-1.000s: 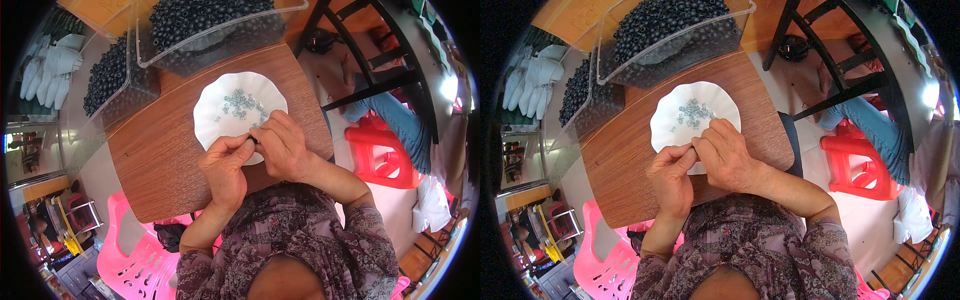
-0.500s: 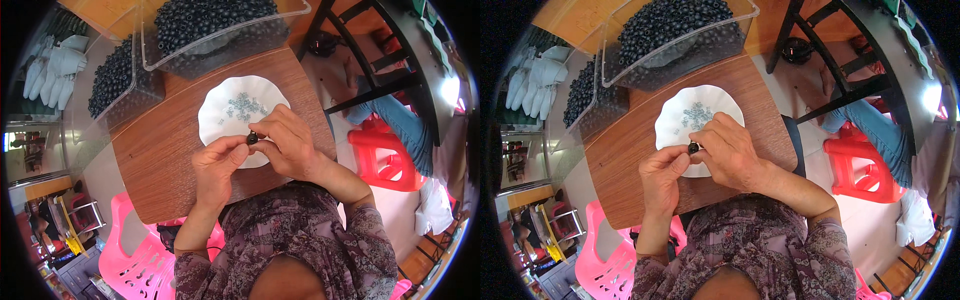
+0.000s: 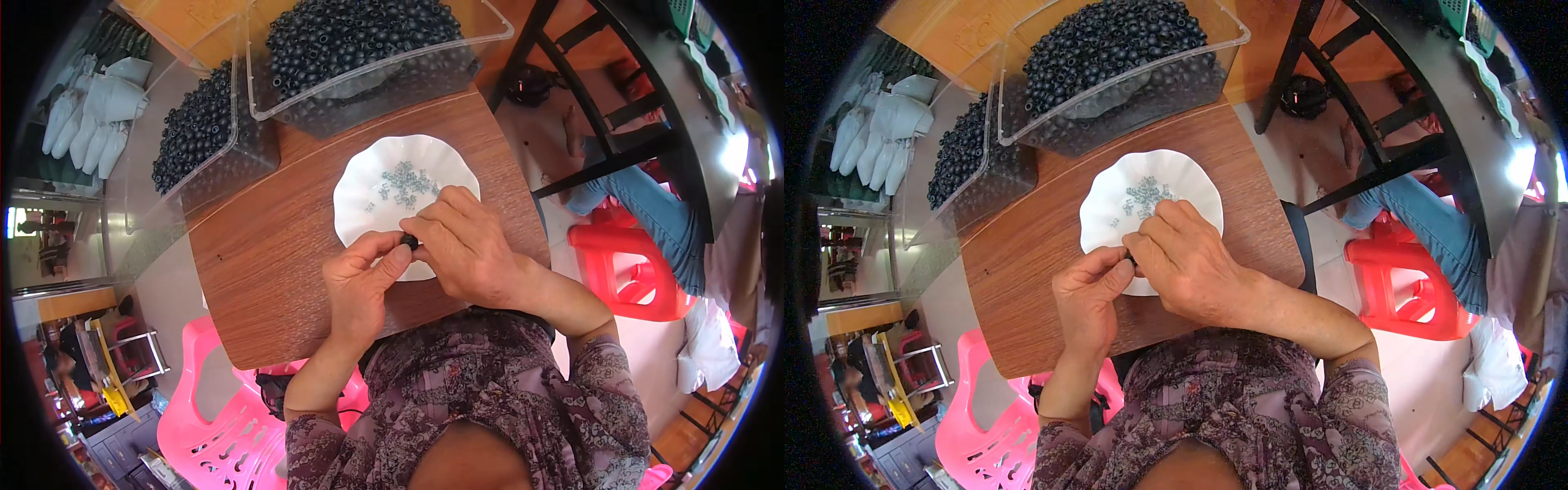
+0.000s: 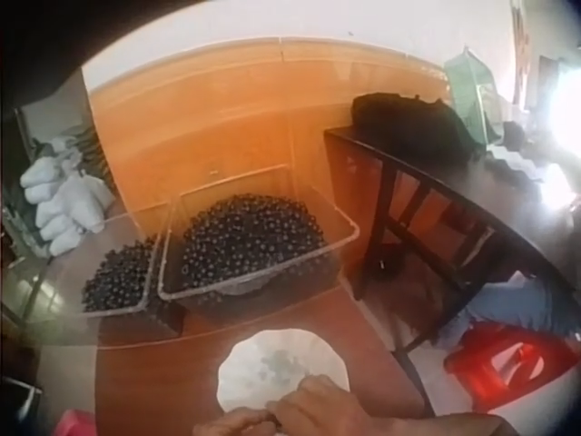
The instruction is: Assembling small metal components into black plastic rings and sorting them.
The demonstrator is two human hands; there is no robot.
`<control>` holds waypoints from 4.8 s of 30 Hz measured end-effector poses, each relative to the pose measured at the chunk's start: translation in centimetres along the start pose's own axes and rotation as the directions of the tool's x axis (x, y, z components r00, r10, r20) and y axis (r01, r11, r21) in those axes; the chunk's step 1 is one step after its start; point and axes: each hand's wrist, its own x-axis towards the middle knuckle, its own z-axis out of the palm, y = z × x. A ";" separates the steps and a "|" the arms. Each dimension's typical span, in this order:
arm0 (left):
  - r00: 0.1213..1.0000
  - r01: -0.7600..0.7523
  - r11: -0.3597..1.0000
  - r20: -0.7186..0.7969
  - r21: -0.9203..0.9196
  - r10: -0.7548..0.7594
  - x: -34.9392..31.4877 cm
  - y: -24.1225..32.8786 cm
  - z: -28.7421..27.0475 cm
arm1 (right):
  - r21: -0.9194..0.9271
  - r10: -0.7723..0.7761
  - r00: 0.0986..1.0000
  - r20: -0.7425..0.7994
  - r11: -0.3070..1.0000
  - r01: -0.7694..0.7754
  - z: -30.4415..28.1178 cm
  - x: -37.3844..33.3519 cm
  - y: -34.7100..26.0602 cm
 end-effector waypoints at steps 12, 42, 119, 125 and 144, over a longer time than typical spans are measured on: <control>0.976 -0.164 0.953 -0.100 0.253 0.195 -0.5 0.3 1.4 | -0.157 -0.057 0.998 0.004 0.986 0.057 0.3 0.0 -0.4; 0.988 0.063 0.976 -0.123 -0.208 -0.090 -0.6 -0.8 0.9 | 0.079 -0.043 0.999 -0.034 0.996 0.046 1.9 -0.8 1.1; 0.980 0.101 0.841 0.198 -0.532 0.008 5.7 3.3 -5.0 | -0.004 0.157 0.981 0.114 0.988 -0.157 4.5 0.4 4.0; 0.997 0.077 0.822 0.070 -0.564 -0.045 3.7 0.8 -5.9 | 0.005 0.196 0.978 0.072 0.980 -0.197 3.7 0.6 4.4; 0.983 0.179 0.728 0.143 -0.662 -0.111 1.5 -1.2 -4.3 | -0.247 -0.020 0.958 0.286 0.964 0.093 5.9 1.5 3.7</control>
